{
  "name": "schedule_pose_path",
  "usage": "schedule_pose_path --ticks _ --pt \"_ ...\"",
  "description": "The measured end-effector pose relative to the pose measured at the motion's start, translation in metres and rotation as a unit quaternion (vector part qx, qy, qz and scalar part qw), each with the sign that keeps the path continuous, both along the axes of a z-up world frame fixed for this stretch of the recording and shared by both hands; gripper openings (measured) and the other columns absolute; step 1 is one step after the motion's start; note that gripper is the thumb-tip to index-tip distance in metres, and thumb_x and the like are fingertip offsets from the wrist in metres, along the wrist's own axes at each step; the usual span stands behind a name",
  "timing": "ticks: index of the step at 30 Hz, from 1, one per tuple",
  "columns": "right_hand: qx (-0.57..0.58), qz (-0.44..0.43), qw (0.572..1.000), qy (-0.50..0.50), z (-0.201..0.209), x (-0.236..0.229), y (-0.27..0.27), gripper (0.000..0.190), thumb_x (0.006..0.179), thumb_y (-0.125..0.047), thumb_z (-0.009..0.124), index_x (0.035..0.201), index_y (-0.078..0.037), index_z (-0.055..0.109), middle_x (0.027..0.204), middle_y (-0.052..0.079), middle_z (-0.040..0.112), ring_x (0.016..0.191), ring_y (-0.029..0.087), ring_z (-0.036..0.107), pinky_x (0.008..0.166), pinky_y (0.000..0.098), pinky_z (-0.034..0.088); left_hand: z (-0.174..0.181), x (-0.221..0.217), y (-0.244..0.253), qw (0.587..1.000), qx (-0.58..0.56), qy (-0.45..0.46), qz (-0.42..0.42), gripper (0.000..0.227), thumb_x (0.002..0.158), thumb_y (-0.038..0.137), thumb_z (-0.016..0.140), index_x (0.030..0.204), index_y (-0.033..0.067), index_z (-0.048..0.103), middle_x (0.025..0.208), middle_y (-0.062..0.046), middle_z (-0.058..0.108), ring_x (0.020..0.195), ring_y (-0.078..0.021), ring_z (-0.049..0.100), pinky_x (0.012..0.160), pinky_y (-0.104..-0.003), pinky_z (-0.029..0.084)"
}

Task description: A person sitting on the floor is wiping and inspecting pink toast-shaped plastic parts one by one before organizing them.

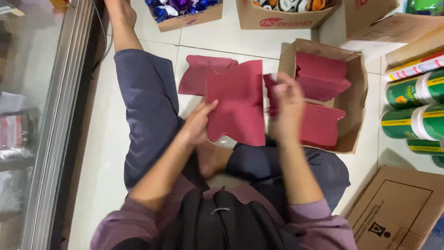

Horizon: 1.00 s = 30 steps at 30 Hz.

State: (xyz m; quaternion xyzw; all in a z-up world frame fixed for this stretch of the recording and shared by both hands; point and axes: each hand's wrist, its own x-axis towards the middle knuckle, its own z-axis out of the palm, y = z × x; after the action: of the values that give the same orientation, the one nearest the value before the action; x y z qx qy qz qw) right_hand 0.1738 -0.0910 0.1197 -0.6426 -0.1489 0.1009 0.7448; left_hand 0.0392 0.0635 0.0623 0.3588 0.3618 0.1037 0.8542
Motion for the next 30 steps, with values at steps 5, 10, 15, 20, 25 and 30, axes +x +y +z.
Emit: schedule_pose_path --ticks 5,10,15,20,25,30 --pt "-0.169 0.075 0.913 -0.363 -0.05 -0.074 0.037 0.04 0.093 -0.019 0.07 0.132 -0.01 0.063 0.133 0.014 0.057 0.119 0.035 0.057 0.099 0.0478 0.045 0.096 0.004 -0.043 0.994 -0.061 0.011 0.086 0.088 0.096 0.061 0.05 0.161 0.0087 0.021 0.159 -0.025 0.031 0.151 -0.0356 0.032 0.121 -0.05 -0.003" --pt "-0.322 0.05 0.751 -0.574 -0.051 -0.051 0.037 0.043 0.103 -0.039 0.052 0.145 -0.036 0.06 0.142 -0.005 0.053 0.118 0.026 0.051 0.097 0.0433 0.04 0.016 -0.027 -0.024 0.963 0.24 0.077 -0.099 0.081 0.093 0.06 0.019 0.155 0.0109 0.038 0.162 -0.01 0.04 0.155 -0.02 0.027 0.115 -0.05 -0.029" --pt "-0.361 -0.002 0.76 -0.541 -0.014 0.005 0.024 0.044 0.111 -0.033 0.045 0.154 -0.031 0.053 0.133 0.007 0.062 0.11 0.035 0.06 0.09 0.0508 0.047 0.02 -0.038 -0.03 0.949 0.303 0.009 -0.09 0.067 0.102 0.046 0.026 0.154 0.0059 0.034 0.157 -0.017 0.046 0.152 -0.0249 0.034 0.112 -0.052 -0.031" --pt "-0.311 -0.087 0.875 -0.361 -0.06 0.067 -0.014 0.036 0.105 -0.016 0.062 0.14 -0.021 0.068 0.118 0.008 0.063 0.104 0.032 0.056 0.092 0.044 0.042 0.044 -0.052 -0.024 0.947 0.311 0.056 -0.055 0.065 0.102 0.053 0.033 0.156 0.0166 0.038 0.157 -0.027 0.03 0.152 -0.0399 0.018 0.12 -0.051 -0.004" --pt "-0.079 -0.092 0.932 -0.34 -0.014 -0.015 0.035 0.027 0.109 -0.023 0.059 0.13 -0.006 0.059 0.124 0.015 0.054 0.114 0.031 0.05 0.103 0.0408 0.033 0.038 -0.044 -0.033 0.963 0.245 0.086 -0.064 0.069 0.101 0.066 0.039 0.16 0.0318 0.036 0.16 -0.042 -0.012 0.149 -0.0497 -0.025 0.122 -0.055 -0.007" --pt "-0.327 0.063 0.737 -0.588 -0.046 -0.088 0.052 0.046 0.098 -0.024 0.051 0.143 -0.021 0.06 0.145 0.002 0.053 0.12 0.032 0.049 0.095 0.0481 0.036 0.019 -0.031 -0.024 0.994 0.086 -0.049 0.043 0.077 0.098 0.058 0.025 0.157 0.0103 0.032 0.166 -0.007 0.032 0.152 -0.0214 0.029 0.123 -0.032 0.015"
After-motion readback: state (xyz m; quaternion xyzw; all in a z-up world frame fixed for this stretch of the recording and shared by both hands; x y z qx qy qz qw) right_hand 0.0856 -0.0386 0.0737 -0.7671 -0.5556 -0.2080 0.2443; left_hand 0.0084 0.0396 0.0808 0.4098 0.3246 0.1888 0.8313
